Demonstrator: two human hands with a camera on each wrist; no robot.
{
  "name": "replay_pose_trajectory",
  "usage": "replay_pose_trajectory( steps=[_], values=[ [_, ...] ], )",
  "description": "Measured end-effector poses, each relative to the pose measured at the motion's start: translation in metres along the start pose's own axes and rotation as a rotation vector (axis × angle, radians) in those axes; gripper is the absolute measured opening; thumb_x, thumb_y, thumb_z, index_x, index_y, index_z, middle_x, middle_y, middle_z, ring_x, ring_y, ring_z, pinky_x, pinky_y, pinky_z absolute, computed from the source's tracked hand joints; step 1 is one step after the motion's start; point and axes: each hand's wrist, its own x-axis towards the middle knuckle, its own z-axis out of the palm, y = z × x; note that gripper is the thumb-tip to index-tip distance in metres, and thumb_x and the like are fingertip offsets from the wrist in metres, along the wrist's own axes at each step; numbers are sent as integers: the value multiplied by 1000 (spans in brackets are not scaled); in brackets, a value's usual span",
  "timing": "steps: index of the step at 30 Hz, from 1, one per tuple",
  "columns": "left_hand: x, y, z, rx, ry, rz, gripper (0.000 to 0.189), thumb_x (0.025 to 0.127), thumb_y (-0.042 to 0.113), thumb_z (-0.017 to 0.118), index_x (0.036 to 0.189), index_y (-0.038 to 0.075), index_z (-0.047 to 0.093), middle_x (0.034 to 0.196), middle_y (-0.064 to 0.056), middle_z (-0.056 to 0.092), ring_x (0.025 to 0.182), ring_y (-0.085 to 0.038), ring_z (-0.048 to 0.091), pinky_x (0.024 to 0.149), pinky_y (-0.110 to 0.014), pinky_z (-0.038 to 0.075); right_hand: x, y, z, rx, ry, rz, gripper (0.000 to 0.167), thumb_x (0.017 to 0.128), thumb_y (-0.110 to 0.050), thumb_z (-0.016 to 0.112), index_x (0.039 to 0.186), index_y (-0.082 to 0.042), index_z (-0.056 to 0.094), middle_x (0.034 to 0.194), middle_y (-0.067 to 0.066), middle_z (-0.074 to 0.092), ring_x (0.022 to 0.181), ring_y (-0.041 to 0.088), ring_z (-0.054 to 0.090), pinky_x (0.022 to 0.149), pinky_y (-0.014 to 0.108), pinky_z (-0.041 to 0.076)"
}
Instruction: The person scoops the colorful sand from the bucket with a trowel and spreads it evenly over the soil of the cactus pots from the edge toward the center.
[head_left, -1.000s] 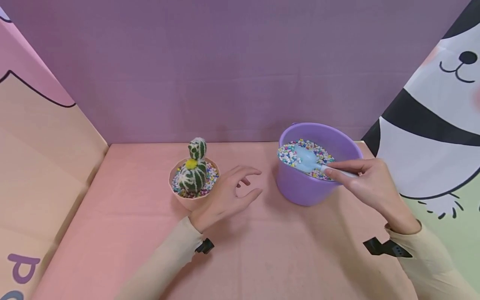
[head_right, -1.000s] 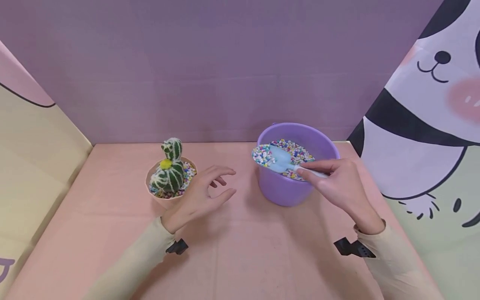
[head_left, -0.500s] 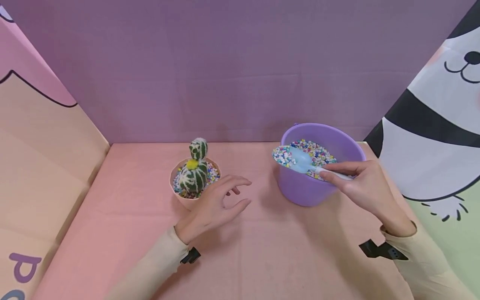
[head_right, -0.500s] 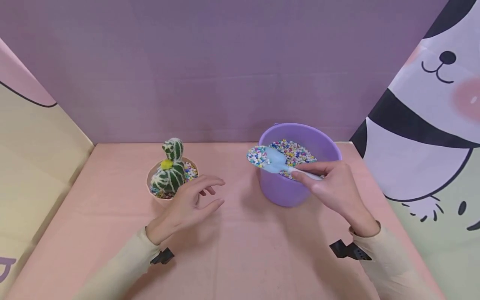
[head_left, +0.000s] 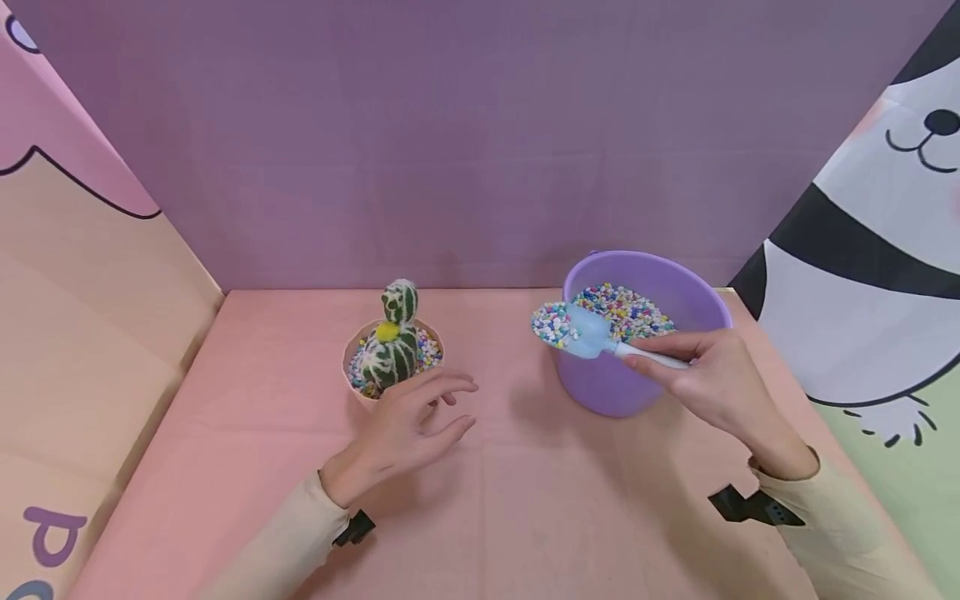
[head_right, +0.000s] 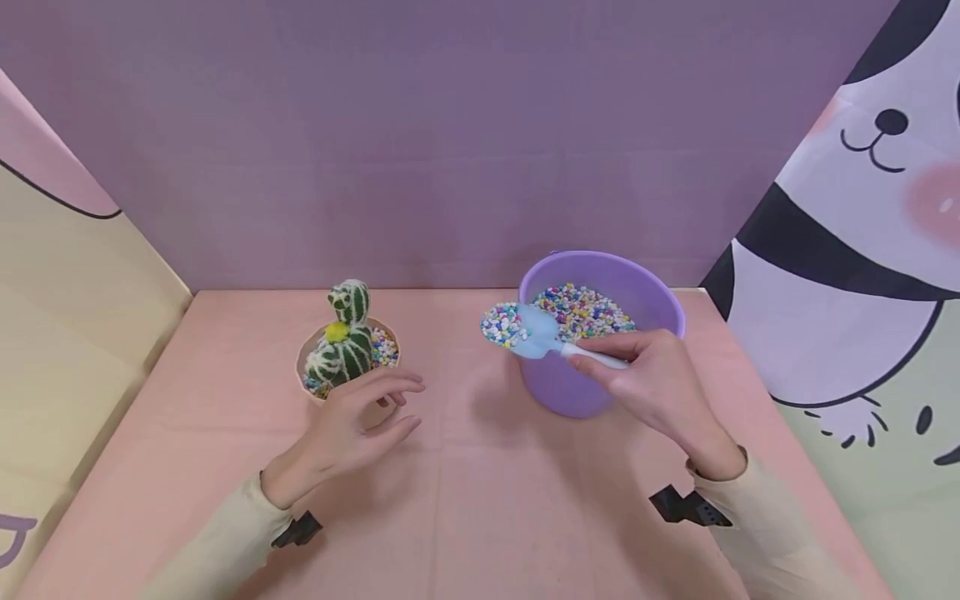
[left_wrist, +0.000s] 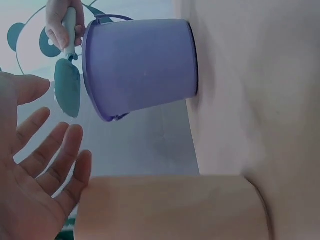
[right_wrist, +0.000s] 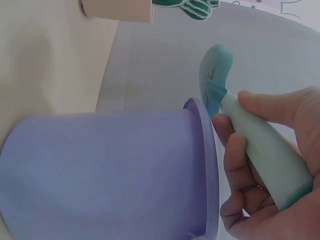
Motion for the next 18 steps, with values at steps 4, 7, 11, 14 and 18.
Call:
replay_pose_trajectory(
  steps=[4, 7, 11, 14, 18],
  values=[
    [-9, -5, -6, -11, 16, 37, 33, 90, 15, 84, 122, 18, 75, 127, 3, 74, 94, -6, 69, 83, -31, 61, -2, -2, 5, 17, -1, -6, 19, 87, -20, 90, 105, -14, 87, 96, 7, 83, 80, -11, 66, 67, 10, 52],
    [-16, -11, -14, -27, 21, 70, 32, 90, 13, 84, 120, 20, 75, 120, 5, 76, 96, -7, 69, 84, -29, 61, -3, -5, 7, 39, -11, -5, 18, 87, -20, 90, 104, -15, 87, 96, 5, 83, 79, -9, 66, 66, 12, 52],
    [-25, -19, -27, -46, 17, 108, 31, 87, 10, 86, 115, 20, 77, 110, 5, 77, 95, -12, 70, 81, -27, 60, -3, -10, 9, 48, -25, -3, 17, 87, -23, 90, 103, -18, 88, 93, -1, 83, 78, -5, 66, 65, 14, 51],
    [-32, -26, -37, -52, 13, 113, 30, 84, 7, 87, 110, 19, 78, 104, 3, 78, 91, -14, 72, 79, -23, 58, -3, -14, 9, 54, -37, 9, 17, 88, -26, 90, 103, -19, 87, 93, -4, 83, 83, -6, 69, 67, 15, 53],
    [-42, -36, -49, -45, 23, 118, 28, 80, 4, 87, 101, 21, 78, 95, 6, 77, 84, -14, 71, 75, -23, 55, -2, -18, 12, 53, -60, 11, 17, 88, -30, 89, 103, -21, 87, 94, -6, 84, 90, -9, 70, 73, 13, 54]
  ],
)
